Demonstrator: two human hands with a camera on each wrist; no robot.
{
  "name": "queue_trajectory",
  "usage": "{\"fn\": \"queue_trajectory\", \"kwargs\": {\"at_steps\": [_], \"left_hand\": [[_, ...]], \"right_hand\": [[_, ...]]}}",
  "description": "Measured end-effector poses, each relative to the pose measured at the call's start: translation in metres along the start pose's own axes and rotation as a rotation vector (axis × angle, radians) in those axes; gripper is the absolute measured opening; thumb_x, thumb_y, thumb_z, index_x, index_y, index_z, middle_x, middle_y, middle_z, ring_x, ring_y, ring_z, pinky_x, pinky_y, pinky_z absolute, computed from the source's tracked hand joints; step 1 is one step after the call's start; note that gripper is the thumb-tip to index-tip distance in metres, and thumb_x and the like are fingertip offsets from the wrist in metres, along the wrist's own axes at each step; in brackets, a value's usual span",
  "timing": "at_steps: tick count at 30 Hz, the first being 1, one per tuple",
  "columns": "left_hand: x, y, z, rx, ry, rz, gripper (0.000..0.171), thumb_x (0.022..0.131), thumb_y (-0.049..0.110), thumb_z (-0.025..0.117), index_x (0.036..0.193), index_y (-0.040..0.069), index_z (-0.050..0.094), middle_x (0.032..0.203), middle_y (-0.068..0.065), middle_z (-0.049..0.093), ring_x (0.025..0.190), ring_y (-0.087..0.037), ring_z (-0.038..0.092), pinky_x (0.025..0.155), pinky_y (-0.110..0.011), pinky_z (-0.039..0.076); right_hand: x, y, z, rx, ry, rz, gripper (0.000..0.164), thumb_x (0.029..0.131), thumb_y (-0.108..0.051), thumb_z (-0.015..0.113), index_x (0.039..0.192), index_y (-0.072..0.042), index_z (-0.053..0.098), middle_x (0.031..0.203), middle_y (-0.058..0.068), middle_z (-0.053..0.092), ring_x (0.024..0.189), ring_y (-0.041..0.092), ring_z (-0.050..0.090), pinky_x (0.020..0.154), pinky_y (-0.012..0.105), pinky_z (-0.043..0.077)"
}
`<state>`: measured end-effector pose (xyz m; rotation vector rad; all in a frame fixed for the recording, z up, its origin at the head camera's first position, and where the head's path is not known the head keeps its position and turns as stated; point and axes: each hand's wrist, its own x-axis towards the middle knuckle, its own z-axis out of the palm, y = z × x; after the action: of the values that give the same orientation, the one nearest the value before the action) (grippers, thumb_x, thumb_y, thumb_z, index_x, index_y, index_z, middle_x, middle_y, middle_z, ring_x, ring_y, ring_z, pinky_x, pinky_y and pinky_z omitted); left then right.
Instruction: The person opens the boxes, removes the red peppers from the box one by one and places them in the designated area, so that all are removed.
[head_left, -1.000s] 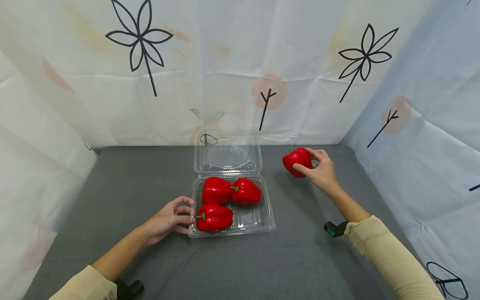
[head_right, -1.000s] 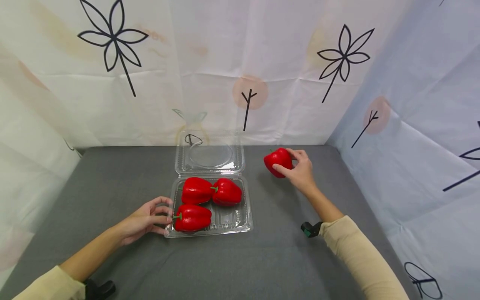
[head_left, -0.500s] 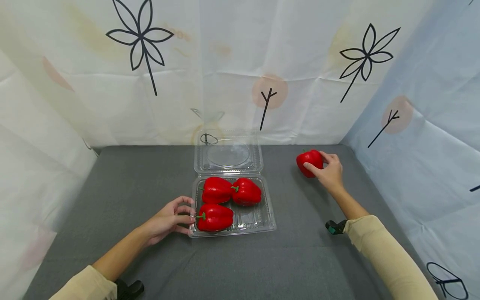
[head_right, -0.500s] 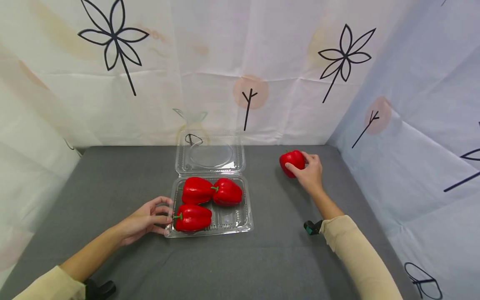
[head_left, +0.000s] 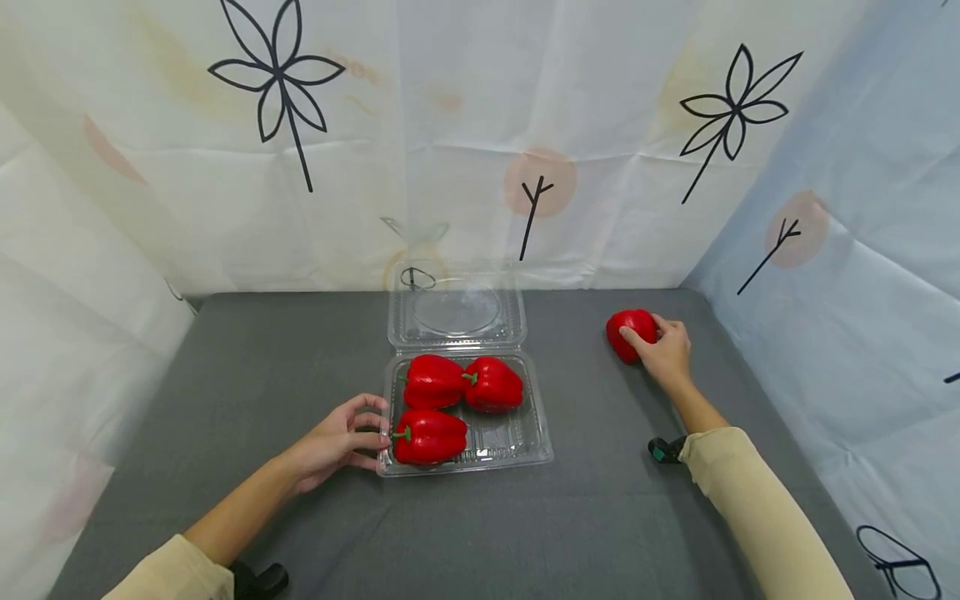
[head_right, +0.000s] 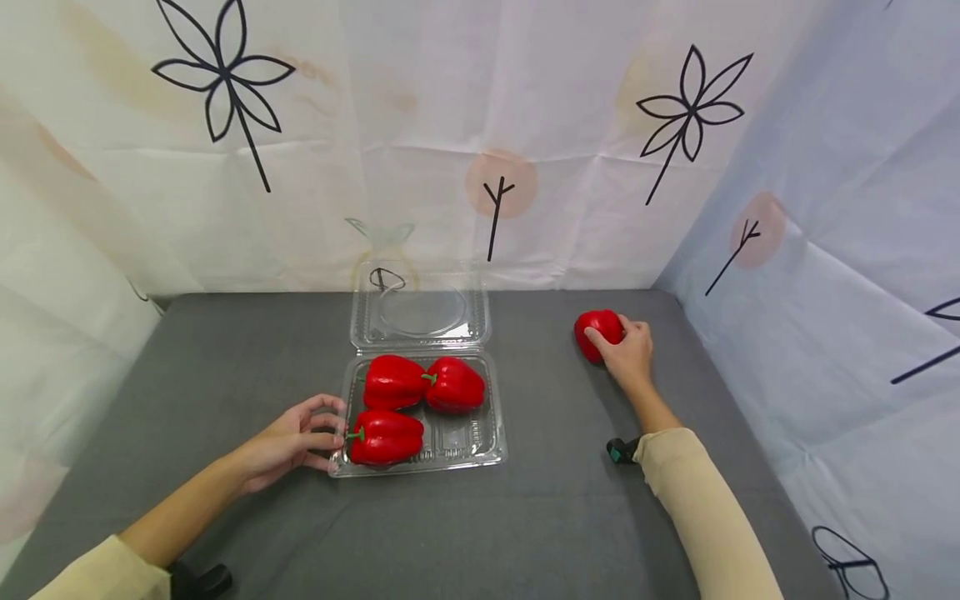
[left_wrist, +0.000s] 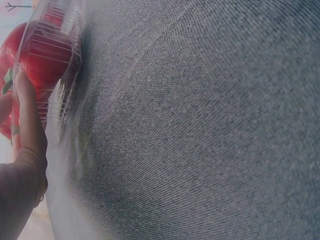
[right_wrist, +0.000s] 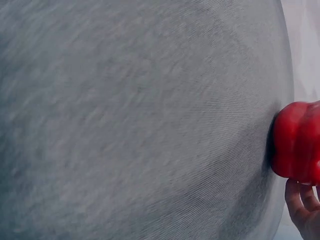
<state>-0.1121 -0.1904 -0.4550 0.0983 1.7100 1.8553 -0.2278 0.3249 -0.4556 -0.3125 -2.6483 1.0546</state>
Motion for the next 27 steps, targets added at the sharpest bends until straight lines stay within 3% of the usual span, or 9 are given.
{"fn": "queue_trajectory", "kwargs": {"at_steps": [18, 27], "left_hand": [[0.0004, -0.0001, -0.0012, -0.021, -0.016, -0.004, 0.048, 0.095, 0.007, 0.065, 0.132, 0.002, 0.034, 0.104, -0.01, 0.055, 0.089, -0.024, 0.061, 0.078, -0.047, 0.06], [0.0003, 0.0009, -0.0011, -0.022, -0.017, -0.005, 0.049, 0.095, 0.007, 0.064, 0.132, 0.002, 0.034, 0.105, -0.011, 0.055, 0.089, -0.026, 0.061, 0.079, -0.047, 0.06]], "right_hand": [[0.0021, -0.0008, -0.0024, -0.024, -0.058, -0.008, 0.073, 0.095, -0.037, 0.064, 0.146, 0.008, 0.039, 0.141, 0.031, 0.039, 0.13, 0.047, 0.038, 0.101, 0.061, 0.043], [-0.003, -0.0074, -0.0016, -0.057, -0.026, -0.048, 0.092, 0.091, -0.039, 0.069, 0.158, -0.004, 0.014, 0.145, 0.029, 0.034, 0.13, 0.044, 0.039, 0.104, 0.063, 0.038]]}}
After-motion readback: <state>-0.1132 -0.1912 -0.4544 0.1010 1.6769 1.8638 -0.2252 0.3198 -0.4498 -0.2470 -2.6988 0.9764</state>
